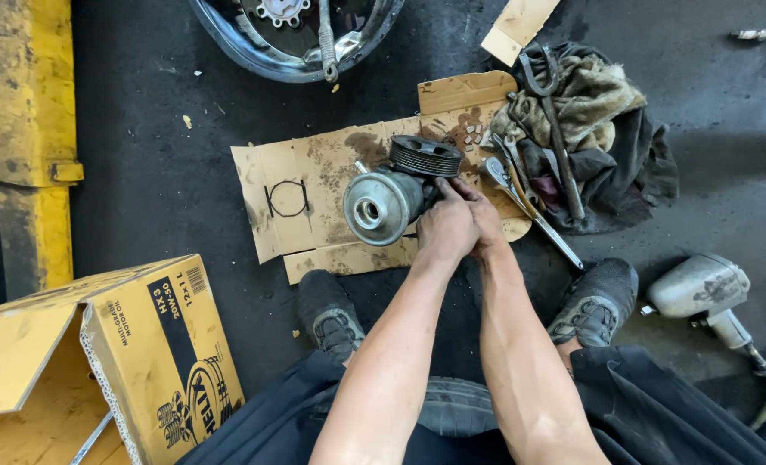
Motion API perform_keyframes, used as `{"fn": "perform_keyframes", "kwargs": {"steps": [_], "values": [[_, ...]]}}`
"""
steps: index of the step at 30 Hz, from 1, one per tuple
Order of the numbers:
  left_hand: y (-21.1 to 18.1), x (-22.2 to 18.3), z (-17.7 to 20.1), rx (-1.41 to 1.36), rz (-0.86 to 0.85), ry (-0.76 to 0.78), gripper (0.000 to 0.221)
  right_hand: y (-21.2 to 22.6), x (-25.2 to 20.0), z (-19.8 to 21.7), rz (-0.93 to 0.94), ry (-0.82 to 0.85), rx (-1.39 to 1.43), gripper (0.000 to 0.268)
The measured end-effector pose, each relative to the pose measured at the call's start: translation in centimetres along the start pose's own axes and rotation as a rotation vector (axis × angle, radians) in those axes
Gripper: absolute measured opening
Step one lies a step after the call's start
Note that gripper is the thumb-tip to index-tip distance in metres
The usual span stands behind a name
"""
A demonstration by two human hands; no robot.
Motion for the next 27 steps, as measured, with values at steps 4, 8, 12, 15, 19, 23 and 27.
{"fn": "perform_keyframes", "kwargs": {"steps": [4,8,12,15,19,23,27], "values": [[0.8,0.4,-1.3,-0.022,0.007,0.031,0.083,-2.1,2.9,1.9,0.042,0.0,-0.272,0.059],[1.4,0.2,-2.0,0.084,-0.045,-0.043,0.083,-4.1,5.2,2.5,0.303,0.117,-0.551,0.041],[1.0,-0.2,-1.3,0.159,-0.037,-0.121,0.076,-6.2,7.5,4.3,0.152,-0.007,-0.507,0.059],[0.6,0.2,0.1,0.136,-0.009,-0.109,0.076,-1.4,2.8,1.8,0.296,0.026,-0.437,0.048],[0.8,1.9,-1.5,0.136,-0.01,-0.036,0.076,1.3,-0.1,0.6,0.09,-0.045,-0.272,0.049],[1.3,2.1,-1.7,0.03,0.026,0.037,0.085,2.6,-1.4,-0.6,0.029,-0.044,-0.167,0.049],[1.2,1.7,-1.3,0.026,-0.014,0.019,0.081,2.7,-1.3,-0.3,0.045,-0.044,-0.133,0.049]]}}
Point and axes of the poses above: each hand's wrist, its own x-axis towards the middle knuckle, its own z-axis out of the back of the hand, y = z × x, the point moved 9 cm from there along x, towards the middle knuckle, and after that the axes turned 13 degrees about -y, right-handed, at the moved point
